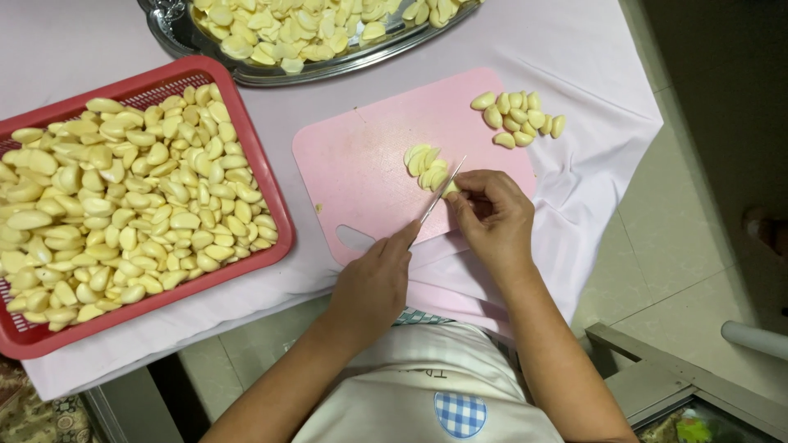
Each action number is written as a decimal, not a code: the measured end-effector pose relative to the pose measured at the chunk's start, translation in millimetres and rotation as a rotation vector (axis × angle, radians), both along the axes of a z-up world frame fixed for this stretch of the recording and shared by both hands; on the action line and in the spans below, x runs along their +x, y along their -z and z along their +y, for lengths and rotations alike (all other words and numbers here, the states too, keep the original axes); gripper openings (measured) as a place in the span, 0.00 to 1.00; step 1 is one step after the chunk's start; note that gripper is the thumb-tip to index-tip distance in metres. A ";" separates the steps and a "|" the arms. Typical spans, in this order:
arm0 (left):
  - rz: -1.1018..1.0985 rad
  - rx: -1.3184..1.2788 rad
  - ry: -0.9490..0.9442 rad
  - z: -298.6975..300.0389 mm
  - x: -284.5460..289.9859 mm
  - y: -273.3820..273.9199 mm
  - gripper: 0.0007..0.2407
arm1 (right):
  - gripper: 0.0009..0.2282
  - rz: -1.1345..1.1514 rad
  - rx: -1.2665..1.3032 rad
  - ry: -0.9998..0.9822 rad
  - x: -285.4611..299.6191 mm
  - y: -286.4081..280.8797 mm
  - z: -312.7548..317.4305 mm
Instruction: Slicing peeled garlic cloves into thin slices on a pink cutting board using a small knife.
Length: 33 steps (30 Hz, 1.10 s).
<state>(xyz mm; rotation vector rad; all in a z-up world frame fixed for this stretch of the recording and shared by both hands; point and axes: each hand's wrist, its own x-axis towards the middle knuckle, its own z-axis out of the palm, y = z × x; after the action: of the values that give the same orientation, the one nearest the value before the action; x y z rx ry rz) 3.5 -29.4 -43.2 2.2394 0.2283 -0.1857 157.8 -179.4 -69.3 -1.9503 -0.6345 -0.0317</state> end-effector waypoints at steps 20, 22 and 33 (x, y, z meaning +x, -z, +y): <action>0.093 -0.065 0.011 0.4 5.9 0.7 0.20 | 0.06 0.066 0.049 -0.008 3.0 11.0 -3.9; 0.081 -0.068 0.002 -0.9 5.9 3.4 0.19 | 0.06 0.071 0.051 -0.004 3.2 11.7 -4.7; 0.166 -0.089 0.007 0.6 9.3 -9.4 0.20 | 0.06 0.062 0.051 0.004 2.4 12.2 -5.8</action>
<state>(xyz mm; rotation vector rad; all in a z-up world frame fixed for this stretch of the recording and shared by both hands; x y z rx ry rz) 12.8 -28.8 -33.8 2.1383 0.2958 -0.3795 160.2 -185.2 -81.4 -1.8965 -0.5834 0.0102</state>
